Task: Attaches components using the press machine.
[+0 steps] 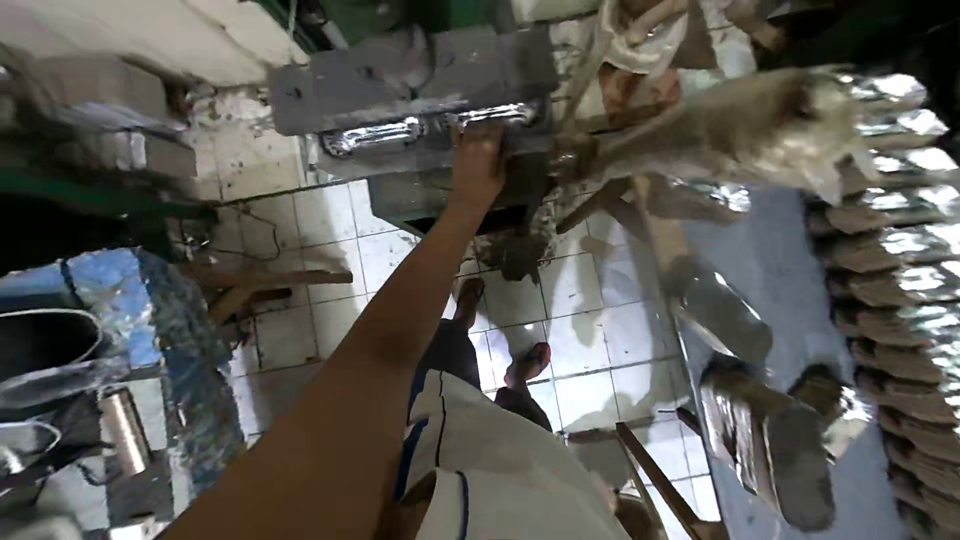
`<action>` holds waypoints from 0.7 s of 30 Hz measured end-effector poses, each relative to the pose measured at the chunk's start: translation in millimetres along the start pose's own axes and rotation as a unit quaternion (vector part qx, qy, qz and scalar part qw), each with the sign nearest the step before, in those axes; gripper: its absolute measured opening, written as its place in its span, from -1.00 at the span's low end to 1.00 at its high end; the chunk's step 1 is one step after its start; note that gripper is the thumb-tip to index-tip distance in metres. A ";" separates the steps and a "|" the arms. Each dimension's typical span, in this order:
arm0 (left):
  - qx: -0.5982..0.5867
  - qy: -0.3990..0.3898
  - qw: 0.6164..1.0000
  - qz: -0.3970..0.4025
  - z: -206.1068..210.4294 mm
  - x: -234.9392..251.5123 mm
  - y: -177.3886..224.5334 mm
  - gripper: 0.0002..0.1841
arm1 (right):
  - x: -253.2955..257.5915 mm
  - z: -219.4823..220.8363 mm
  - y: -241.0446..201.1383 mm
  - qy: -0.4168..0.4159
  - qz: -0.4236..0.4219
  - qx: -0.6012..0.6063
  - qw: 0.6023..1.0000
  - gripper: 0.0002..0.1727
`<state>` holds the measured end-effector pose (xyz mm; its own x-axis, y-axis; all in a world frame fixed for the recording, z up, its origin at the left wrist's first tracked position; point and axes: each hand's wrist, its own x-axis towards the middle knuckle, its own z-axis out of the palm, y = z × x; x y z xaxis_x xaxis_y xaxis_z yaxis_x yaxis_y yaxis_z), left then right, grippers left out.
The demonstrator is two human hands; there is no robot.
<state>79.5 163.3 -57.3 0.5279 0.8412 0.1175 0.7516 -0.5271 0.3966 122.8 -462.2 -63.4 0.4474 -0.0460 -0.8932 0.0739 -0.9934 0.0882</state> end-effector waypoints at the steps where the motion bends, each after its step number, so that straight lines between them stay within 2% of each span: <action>1: -0.019 0.032 0.999 0.016 -13.7 -6.0 -8.9 -0.68 | 31.0 -2.6 -13.0 0.043 -0.081 -0.020 0.996 -0.59; 2: -0.038 0.032 0.998 0.027 -32.4 -15.1 -18.6 -0.74 | 52.8 -16.6 -45.8 0.081 -0.158 -0.047 0.983 -0.56; 3: -0.050 -0.001 0.998 0.026 -50.6 -26.0 -34.7 -0.74 | 57.5 -38.1 -100.6 0.119 -0.226 -0.066 0.965 -0.57; 5: -0.043 -0.076 0.996 -0.005 -72.8 -43.0 -85.5 -0.77 | 20.5 -85.7 -248.0 0.162 -0.352 -0.143 0.911 -0.63; 6: -0.032 -0.079 0.996 -0.018 -73.4 -47.2 -116.2 -0.78 | -7.7 -100.1 -319.2 0.199 -0.414 -0.192 0.867 -0.60; 7: -0.027 -0.068 0.997 -0.021 -70.4 -50.6 -145.4 -0.77 | -26.5 -105.4 -377.2 0.262 -0.487 -0.212 0.806 -0.56; 9: -0.034 -0.022 0.999 -0.005 -72.3 -60.2 -174.6 -0.73 | -42.2 -110.3 -464.5 0.359 -0.592 -0.216 0.688 -0.51; 10: -0.051 0.019 0.998 0.009 -81.5 -69.0 -176.4 -0.69 | -43.1 -115.9 -498.8 0.378 -0.613 -0.219 0.659 -0.49; 12: -0.119 0.068 0.990 0.025 -109.4 -100.4 -170.9 -0.64 | -28.0 -135.3 -544.1 0.388 -0.605 -0.213 0.661 -0.45; 13: -0.159 0.056 0.986 0.015 -122.3 -123.3 -171.2 -0.63 | -15.0 -145.8 -556.3 0.403 -0.589 -0.210 0.668 -0.47; 14: -0.189 0.017 0.982 -0.009 -130.3 -150.9 -176.4 -0.59 | -4.7 -152.9 -565.4 0.414 -0.581 -0.208 0.669 -0.47; 16: -0.233 -0.123 0.959 -0.106 -127.1 -212.8 -205.4 -0.45 | -7.7 -146.8 -588.5 0.401 -0.578 -0.232 0.671 -0.47; 18: -0.238 -0.281 0.901 -0.229 -107.3 -276.9 -238.3 -0.66 | -25.1 -125.3 -614.5 0.356 -0.569 -0.270 0.690 -0.45; 19: -0.237 -0.340 0.867 -0.276 -96.0 -306.3 -248.1 -0.69 | -29.1 -117.8 -623.0 0.335 -0.571 -0.275 0.697 -0.44; 21: -0.308 -0.363 0.795 -0.375 -80.7 -352.0 -247.8 -0.64 | -25.2 -116.4 -623.9 0.321 -0.595 -0.255 0.691 -0.39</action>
<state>-324.5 7.6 -123.5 0.2801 0.4808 -0.8309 0.7443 0.4379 0.5043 169.2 171.0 -44.6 0.0903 0.9907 -0.1018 0.9614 -0.1134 -0.2506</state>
